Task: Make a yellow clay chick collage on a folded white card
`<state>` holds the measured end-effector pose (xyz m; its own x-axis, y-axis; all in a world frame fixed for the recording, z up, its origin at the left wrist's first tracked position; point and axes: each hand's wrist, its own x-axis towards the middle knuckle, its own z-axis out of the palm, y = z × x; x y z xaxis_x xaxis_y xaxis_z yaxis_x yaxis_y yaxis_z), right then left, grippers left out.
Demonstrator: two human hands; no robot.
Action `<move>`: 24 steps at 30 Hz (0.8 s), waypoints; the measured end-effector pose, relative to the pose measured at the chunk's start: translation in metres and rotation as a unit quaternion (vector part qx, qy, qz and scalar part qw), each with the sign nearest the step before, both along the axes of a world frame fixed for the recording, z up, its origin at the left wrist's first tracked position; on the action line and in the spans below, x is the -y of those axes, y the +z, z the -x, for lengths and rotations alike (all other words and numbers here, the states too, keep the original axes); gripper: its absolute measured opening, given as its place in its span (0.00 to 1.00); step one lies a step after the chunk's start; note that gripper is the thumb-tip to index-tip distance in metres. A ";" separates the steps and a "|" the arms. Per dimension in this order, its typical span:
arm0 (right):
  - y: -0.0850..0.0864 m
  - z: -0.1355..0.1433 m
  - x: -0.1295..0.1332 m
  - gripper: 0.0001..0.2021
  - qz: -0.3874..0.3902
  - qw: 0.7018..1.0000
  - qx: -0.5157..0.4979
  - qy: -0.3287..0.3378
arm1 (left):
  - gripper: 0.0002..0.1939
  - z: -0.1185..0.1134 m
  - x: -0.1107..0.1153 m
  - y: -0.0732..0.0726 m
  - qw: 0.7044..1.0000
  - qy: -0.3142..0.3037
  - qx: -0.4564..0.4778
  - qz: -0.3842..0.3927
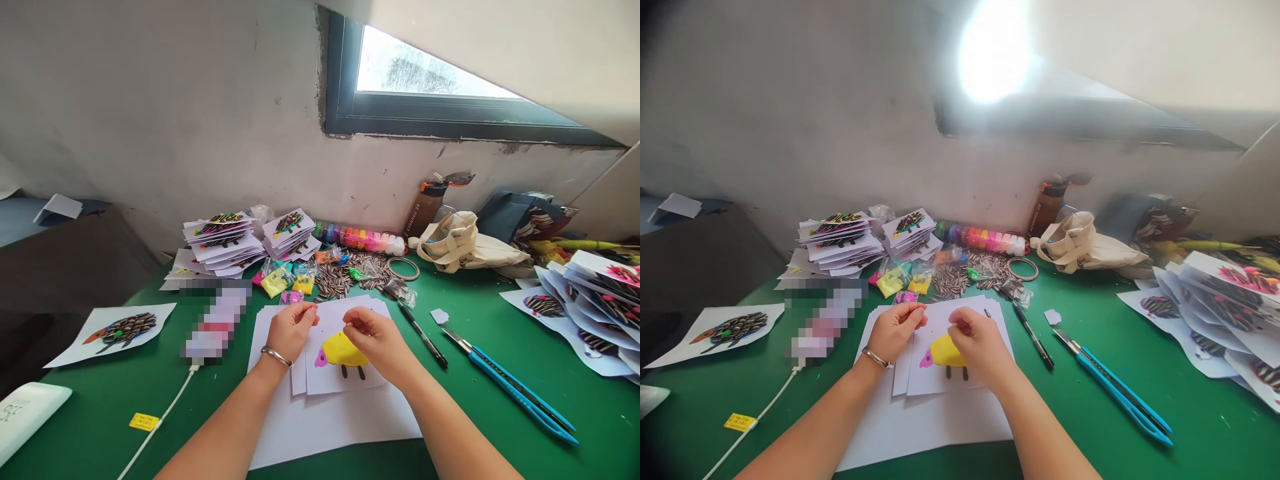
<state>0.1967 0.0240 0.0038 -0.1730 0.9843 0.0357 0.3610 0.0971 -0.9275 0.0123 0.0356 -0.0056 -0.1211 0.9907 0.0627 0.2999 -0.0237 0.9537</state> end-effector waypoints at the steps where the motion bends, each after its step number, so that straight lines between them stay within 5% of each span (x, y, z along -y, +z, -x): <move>1: -0.001 0.000 0.000 0.07 -0.003 1.000 -0.003 0.000 | 0.14 0.000 0.000 0.000 1.000 -0.001 0.000 0.000; 9: 0.000 0.005 0.000 0.14 -0.027 0.994 0.098 0.026 | 0.14 0.000 -0.001 -0.002 1.000 -0.001 0.003 -0.002; 13: -0.006 0.006 0.000 0.07 -0.050 0.996 0.076 0.025 | 0.13 -0.001 -0.002 -0.003 1.000 0.000 0.003 -0.003; 24: -0.001 0.006 0.001 0.15 -0.048 0.991 0.117 0.037 | 0.14 0.000 -0.002 -0.002 1.000 0.003 0.002 0.004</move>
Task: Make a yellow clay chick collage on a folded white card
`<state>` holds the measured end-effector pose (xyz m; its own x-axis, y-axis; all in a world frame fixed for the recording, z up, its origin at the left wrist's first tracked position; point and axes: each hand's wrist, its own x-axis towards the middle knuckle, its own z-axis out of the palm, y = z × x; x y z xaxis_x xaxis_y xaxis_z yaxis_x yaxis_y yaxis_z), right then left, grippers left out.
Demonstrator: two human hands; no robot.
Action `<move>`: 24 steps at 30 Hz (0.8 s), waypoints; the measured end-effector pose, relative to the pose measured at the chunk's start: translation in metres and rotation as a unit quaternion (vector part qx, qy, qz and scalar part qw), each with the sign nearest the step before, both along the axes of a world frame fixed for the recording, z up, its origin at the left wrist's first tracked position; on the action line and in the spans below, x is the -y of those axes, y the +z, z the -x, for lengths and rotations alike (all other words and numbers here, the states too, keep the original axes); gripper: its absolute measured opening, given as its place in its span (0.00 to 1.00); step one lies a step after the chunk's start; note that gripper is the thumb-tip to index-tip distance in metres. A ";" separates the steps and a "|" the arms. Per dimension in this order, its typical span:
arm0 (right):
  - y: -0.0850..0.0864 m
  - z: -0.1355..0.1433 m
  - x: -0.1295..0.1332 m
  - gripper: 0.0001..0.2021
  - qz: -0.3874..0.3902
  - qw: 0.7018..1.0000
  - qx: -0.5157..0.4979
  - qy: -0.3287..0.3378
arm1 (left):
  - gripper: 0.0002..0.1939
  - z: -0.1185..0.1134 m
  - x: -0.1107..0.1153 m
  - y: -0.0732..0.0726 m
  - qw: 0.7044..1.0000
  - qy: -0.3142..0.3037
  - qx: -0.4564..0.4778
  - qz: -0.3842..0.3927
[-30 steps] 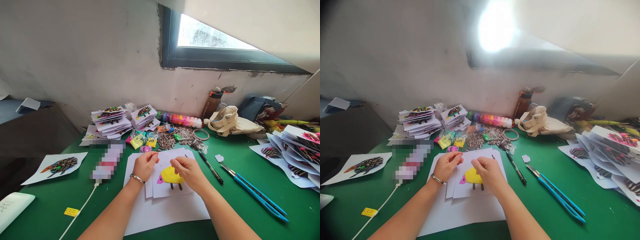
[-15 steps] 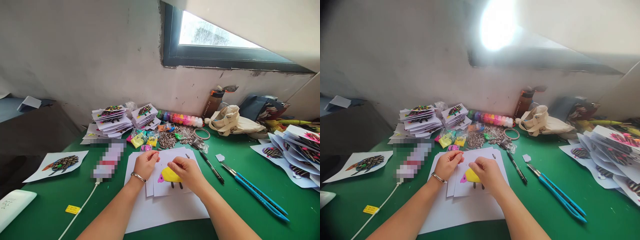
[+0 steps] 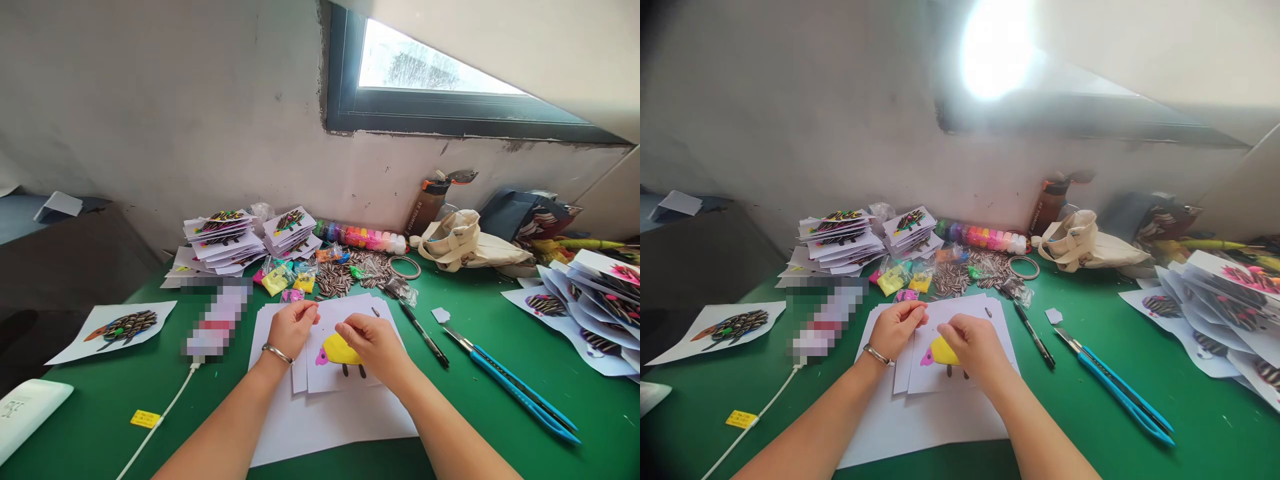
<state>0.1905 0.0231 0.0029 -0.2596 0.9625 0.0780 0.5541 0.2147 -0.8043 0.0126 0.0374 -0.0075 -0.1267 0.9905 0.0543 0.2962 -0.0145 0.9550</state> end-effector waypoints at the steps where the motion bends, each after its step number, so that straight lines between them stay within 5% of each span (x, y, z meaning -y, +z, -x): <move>1: -0.001 0.000 0.000 0.12 -0.006 1.000 -0.002 -0.001 | 0.13 0.000 0.000 0.000 1.000 0.000 0.000 0.001; 4: -0.004 0.000 0.002 0.08 -0.022 1.000 -0.019 0.005 | 0.12 0.001 -0.001 -0.001 1.000 0.005 -0.001 0.003; 13: 0.003 0.003 0.003 0.16 -0.026 0.999 0.017 0.018 | 0.12 0.006 -0.006 -0.006 1.000 0.021 0.003 0.008; 18: -0.001 0.006 0.005 0.07 -0.024 0.999 0.001 0.024 | 0.13 0.005 -0.006 -0.008 1.000 0.014 0.004 0.010; 24: 0.002 0.005 0.005 0.14 -0.019 0.999 0.028 0.035 | 0.13 0.005 -0.006 -0.007 1.000 0.011 0.000 0.012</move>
